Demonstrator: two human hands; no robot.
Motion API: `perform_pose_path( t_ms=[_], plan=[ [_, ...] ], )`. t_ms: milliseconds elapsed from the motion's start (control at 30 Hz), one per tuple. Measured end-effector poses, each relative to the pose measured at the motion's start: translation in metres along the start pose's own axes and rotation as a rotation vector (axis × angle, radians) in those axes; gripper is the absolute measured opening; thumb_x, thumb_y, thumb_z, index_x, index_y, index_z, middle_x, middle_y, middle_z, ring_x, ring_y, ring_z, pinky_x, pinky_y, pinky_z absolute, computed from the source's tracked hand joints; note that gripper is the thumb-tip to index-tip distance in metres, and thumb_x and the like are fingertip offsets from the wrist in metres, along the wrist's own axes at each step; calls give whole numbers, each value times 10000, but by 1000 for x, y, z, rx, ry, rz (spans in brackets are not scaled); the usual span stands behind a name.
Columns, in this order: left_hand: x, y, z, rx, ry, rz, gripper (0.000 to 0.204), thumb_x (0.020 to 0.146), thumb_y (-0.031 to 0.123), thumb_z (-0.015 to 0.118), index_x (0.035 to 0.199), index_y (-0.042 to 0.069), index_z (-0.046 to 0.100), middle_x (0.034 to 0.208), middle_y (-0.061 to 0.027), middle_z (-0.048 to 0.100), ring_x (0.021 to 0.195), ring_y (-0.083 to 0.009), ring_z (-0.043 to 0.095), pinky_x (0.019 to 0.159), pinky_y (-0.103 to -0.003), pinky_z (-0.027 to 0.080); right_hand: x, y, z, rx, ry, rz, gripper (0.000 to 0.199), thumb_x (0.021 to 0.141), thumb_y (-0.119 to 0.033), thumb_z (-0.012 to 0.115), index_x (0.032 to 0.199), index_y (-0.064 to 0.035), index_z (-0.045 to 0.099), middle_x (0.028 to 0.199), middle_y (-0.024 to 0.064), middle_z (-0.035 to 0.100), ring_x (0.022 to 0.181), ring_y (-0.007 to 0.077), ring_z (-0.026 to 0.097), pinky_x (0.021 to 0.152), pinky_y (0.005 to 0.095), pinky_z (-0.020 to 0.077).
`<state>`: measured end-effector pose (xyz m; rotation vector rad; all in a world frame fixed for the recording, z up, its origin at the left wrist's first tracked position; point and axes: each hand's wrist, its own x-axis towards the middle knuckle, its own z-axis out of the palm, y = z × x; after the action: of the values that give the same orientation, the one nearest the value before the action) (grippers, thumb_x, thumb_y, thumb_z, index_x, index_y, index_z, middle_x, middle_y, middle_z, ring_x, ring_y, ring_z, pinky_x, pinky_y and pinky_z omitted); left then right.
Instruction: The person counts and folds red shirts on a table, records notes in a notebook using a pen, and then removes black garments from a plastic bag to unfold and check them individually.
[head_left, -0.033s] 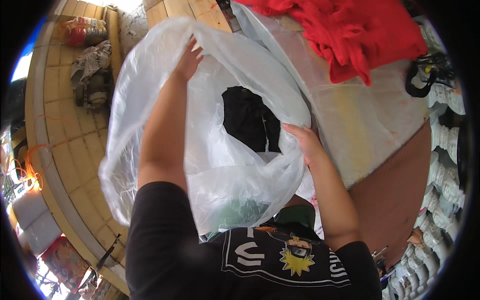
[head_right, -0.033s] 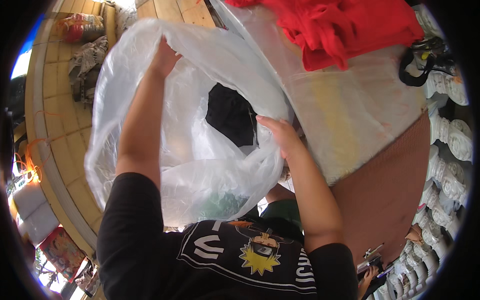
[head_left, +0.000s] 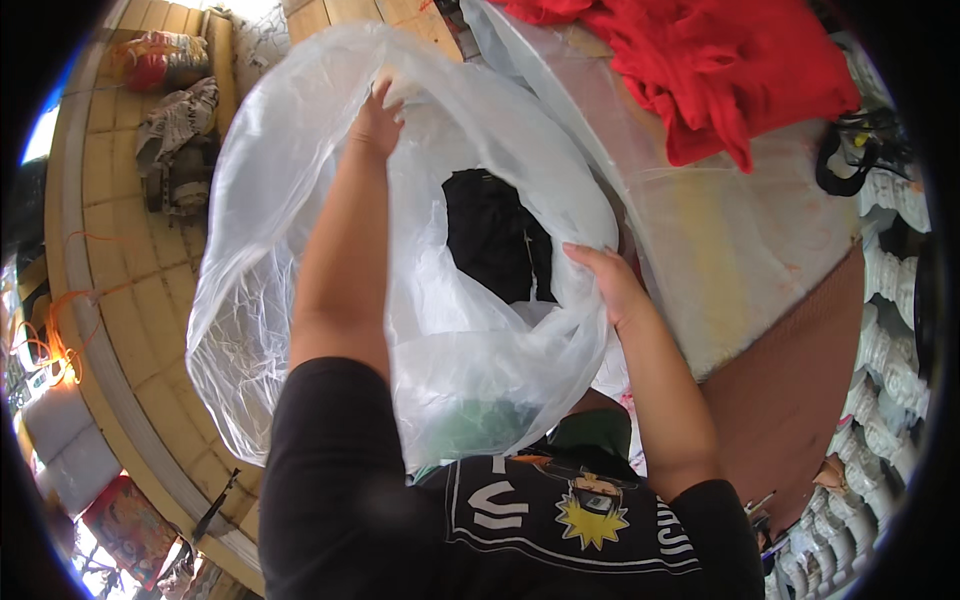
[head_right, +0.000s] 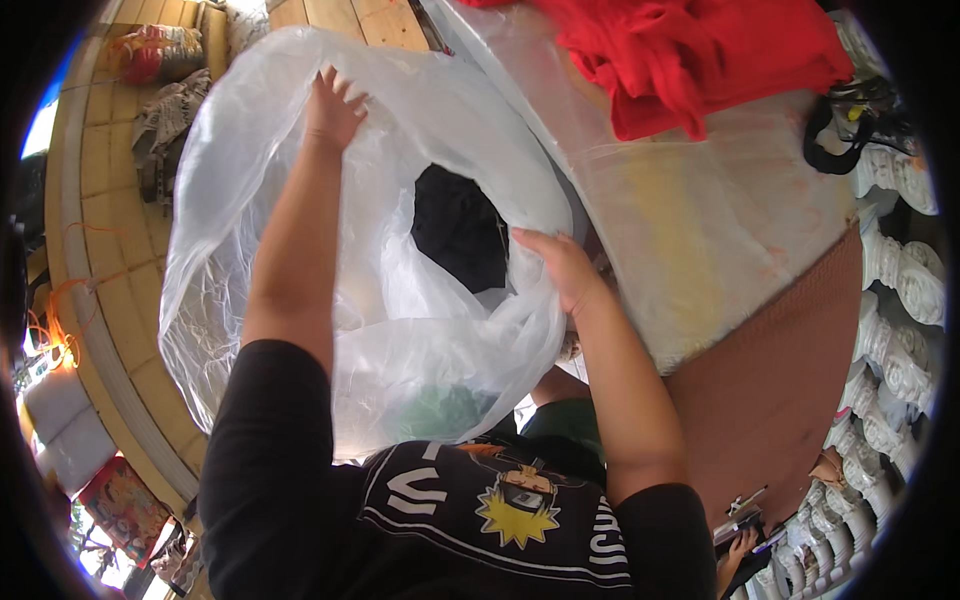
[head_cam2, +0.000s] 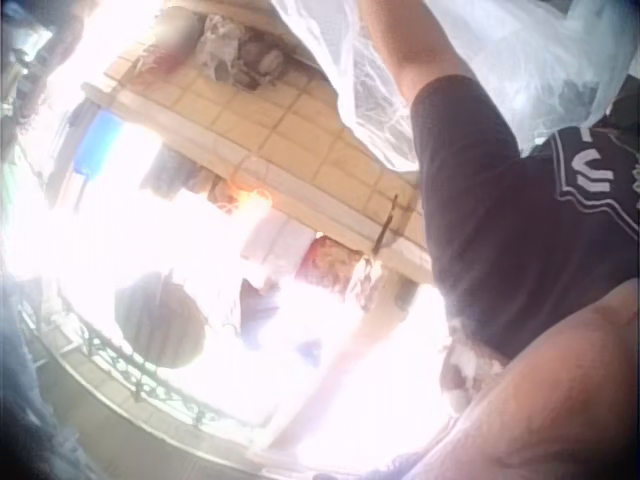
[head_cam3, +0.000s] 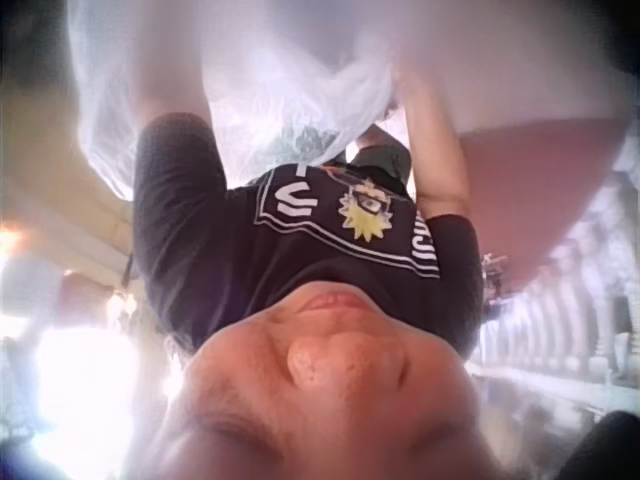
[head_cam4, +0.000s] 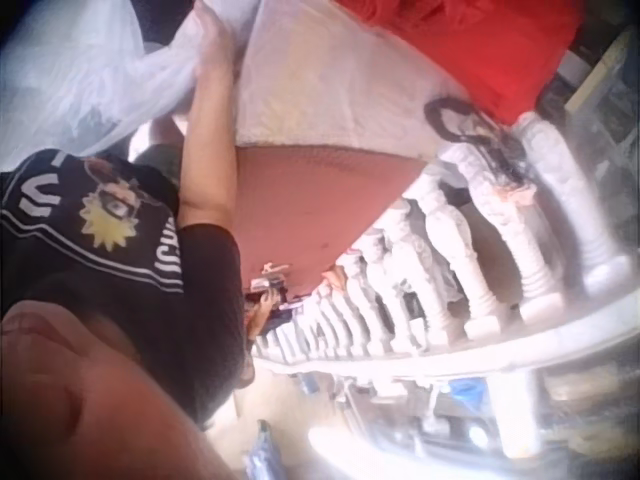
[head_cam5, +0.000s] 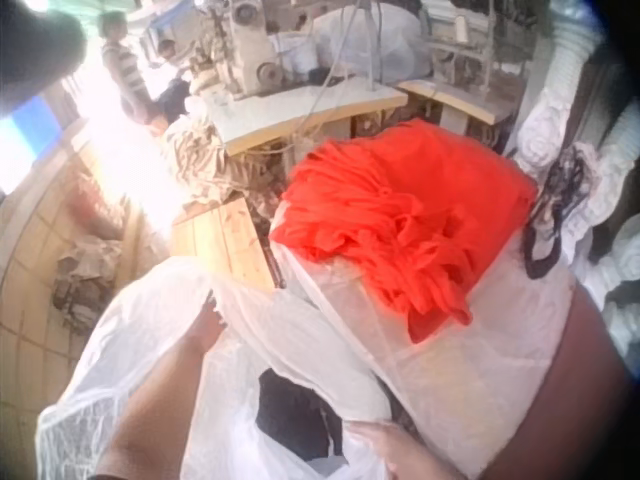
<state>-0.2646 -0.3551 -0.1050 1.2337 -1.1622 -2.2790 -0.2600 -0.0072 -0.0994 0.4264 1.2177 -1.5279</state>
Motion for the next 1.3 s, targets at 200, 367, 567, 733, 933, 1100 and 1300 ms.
perform_pose_path(
  t_ms=[200,367,567,733,933,1100,1300],
  plan=[
    [2,-160,-36,736,-62,-110,690,860,397,498,1384,22,253,1441,-131,225,1337,-263,207,1072,-381,215,106,65,-86,223,265,37,557,771,-300,666,1196,9,483,1123,160,552,1015,270,537,881,367,420],
    [-82,-58,22,289,-519,327,786,825,447,551,1393,15,223,1462,-154,146,1349,-299,165,1068,-403,213,110,75,-102,-778,816,-279,609,766,-314,666,1225,21,448,1179,193,509,1069,321,495,927,414,380],
    [-2,-15,-23,636,-6,1006,948,749,557,611,1412,32,182,1480,-198,46,1357,-363,122,1050,-472,215,59,40,30,-1576,494,-951,788,714,-307,709,1371,-119,316,1424,195,217,1309,402,212,1013,629,129],
    [54,-205,-181,1685,172,-76,948,737,770,369,1420,128,227,1486,-160,105,1358,-365,118,1012,-648,118,141,63,-38,-1858,431,-370,690,721,-202,681,1343,-211,383,1442,125,234,1314,360,229,1049,586,125],
    [45,-251,-112,1605,-168,-265,696,889,532,364,1309,-22,374,1365,-233,345,1277,-465,254,1018,-566,232,160,64,-102,-1454,695,62,544,803,-122,534,1330,-157,404,1405,126,323,1324,287,248,1064,508,164],
    [-85,-213,-28,1883,-603,495,706,794,421,576,1354,61,342,1452,-139,233,1333,-413,169,1028,-596,180,133,82,-15,-2154,496,-507,547,822,-166,489,1346,-69,370,1432,143,274,1346,310,196,1070,535,117],
    [9,-259,-174,2106,-642,165,661,745,306,660,1339,191,392,1417,-103,313,1319,-330,264,1048,-489,249,124,107,-111,-1686,525,-23,503,838,-187,460,1317,-43,404,1392,168,335,1332,305,237,1073,525,126]
  ],
)
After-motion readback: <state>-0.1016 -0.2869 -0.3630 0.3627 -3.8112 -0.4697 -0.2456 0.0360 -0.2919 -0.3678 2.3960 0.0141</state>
